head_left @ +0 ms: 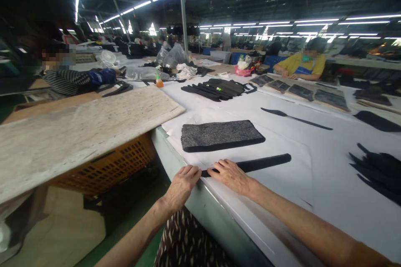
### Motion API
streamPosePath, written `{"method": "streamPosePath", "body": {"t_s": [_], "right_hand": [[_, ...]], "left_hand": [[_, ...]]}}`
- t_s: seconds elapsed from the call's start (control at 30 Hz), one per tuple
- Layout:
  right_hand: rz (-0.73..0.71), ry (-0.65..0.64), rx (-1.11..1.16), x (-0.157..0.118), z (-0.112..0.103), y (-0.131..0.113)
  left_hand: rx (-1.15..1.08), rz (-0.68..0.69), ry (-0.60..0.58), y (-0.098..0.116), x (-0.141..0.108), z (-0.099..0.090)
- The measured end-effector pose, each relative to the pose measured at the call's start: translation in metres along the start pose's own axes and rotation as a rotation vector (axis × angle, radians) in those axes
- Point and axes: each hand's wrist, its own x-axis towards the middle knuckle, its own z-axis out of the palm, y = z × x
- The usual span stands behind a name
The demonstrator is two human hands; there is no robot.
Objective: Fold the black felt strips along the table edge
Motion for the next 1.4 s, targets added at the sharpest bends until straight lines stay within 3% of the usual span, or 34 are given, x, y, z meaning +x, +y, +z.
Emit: {"method": "streamPosePath", "body": {"t_s": [0.37,0.47,0.6,0.7,0.8,1.03,1.4], "right_hand": [[0.042,0.029,0.033,-0.018,-0.002,0.005],[0.033,0.034,0.036,-0.013,-0.003,0.000],[0.005,0.032,0.052,0.007,-0.003,-0.011],[-0.009,0.044,0.051,0.023,-0.001,-0.019],[-0.033,0.053,0.051,0.031,0.000,-0.024],[-0.108,0.043,0.023,0.027,0.000,-0.014],[-0.085,0.073,0.105,-0.003,0.004,-0.001]], "left_hand": [[-0.318,-0.189,0.282,-0.002,-0.011,0.025],[-0.493,-0.340,0.401,0.002,-0.011,0.027],[-0.758,-0.666,0.540,0.003,-0.012,0.018],[-0.936,-0.858,0.422,0.000,-0.013,0.013],[-1.071,-0.899,0.311,-0.005,-0.012,0.016],[-1.400,-1.025,0.309,-0.011,-0.006,0.032],[-1.418,-1.167,0.279,-0.024,-0.036,0.037]]}}
